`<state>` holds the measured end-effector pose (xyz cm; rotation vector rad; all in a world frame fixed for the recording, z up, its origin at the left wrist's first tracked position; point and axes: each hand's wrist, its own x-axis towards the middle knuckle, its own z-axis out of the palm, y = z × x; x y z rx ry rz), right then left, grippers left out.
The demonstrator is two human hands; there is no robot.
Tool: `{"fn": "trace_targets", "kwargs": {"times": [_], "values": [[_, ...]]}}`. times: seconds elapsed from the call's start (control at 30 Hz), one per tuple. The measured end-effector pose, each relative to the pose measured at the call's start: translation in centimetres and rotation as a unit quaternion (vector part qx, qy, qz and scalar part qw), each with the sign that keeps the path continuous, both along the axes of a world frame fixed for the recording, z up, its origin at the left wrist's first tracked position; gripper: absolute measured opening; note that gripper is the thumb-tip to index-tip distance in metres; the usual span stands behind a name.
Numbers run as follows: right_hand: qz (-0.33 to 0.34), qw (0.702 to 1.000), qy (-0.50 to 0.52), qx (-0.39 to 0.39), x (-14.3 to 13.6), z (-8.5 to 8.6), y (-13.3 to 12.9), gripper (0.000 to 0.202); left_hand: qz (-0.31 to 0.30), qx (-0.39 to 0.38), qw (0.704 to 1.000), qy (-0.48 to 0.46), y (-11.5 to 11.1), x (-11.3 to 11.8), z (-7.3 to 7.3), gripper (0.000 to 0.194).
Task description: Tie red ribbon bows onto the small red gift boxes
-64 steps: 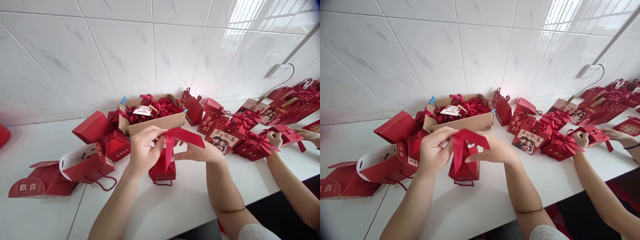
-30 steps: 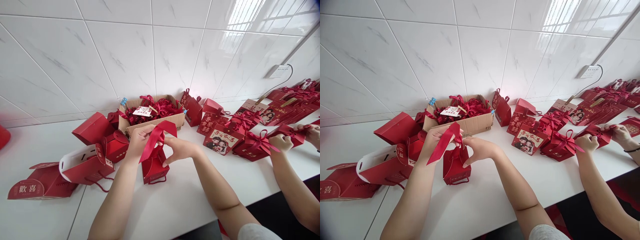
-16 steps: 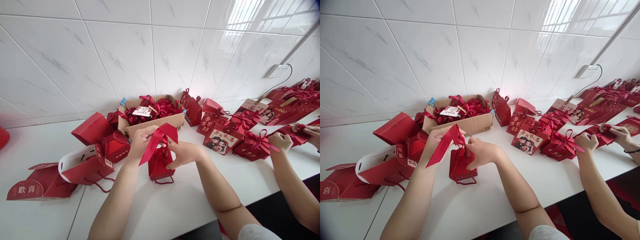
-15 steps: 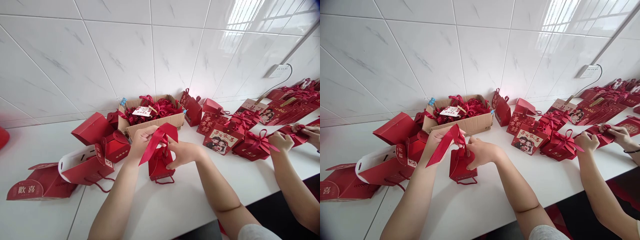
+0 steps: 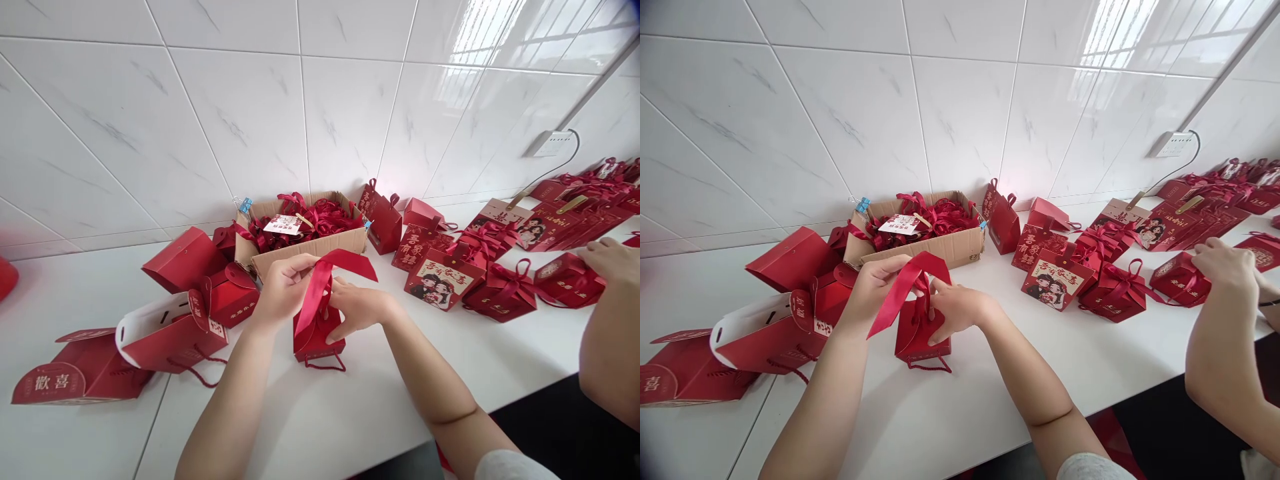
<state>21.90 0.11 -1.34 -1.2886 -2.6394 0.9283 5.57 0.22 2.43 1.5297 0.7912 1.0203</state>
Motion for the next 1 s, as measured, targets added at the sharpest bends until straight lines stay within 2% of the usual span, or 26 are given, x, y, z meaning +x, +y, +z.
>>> {"fn": "trace_targets", "kwargs": {"times": [0.1,0.2,0.33,0.5,0.67,0.8,1.0], "values": [[0.02,0.997,0.067,0.015,0.8,0.6,0.1,0.039,0.025,0.036,0.999,0.002,0.1,-0.2,0.1,0.021],[-0.002,0.982,0.185,0.039,1.6,1.4,-0.1,0.032,0.046,0.054,0.997,-0.006,0.2,-0.6,0.1,0.019],[-0.036,0.934,0.353,0.031,1.3,2.3,-1.0,0.022,0.066,0.054,0.996,-0.007,0.1,-1.0,0.2,0.019],[-0.109,0.874,0.473,-0.012,-0.7,2.1,-1.5,0.023,0.103,0.089,0.991,0.004,-0.3,-1.0,0.3,0.019],[-0.179,0.819,0.537,-0.09,-1.6,1.4,-1.1,0.029,0.137,0.064,0.987,-0.05,-0.3,-1.0,0.2,0.017],[-0.193,0.804,0.54,-0.157,-2.0,1.2,-1.1,0.028,0.09,0.065,0.993,-0.05,-0.4,-1.2,0.3,0.018],[-0.202,0.785,0.557,-0.178,-2.1,0.8,-1.0,0.015,0.034,0.105,0.994,-0.024,-0.3,-1.2,0.3,0.012]]}}
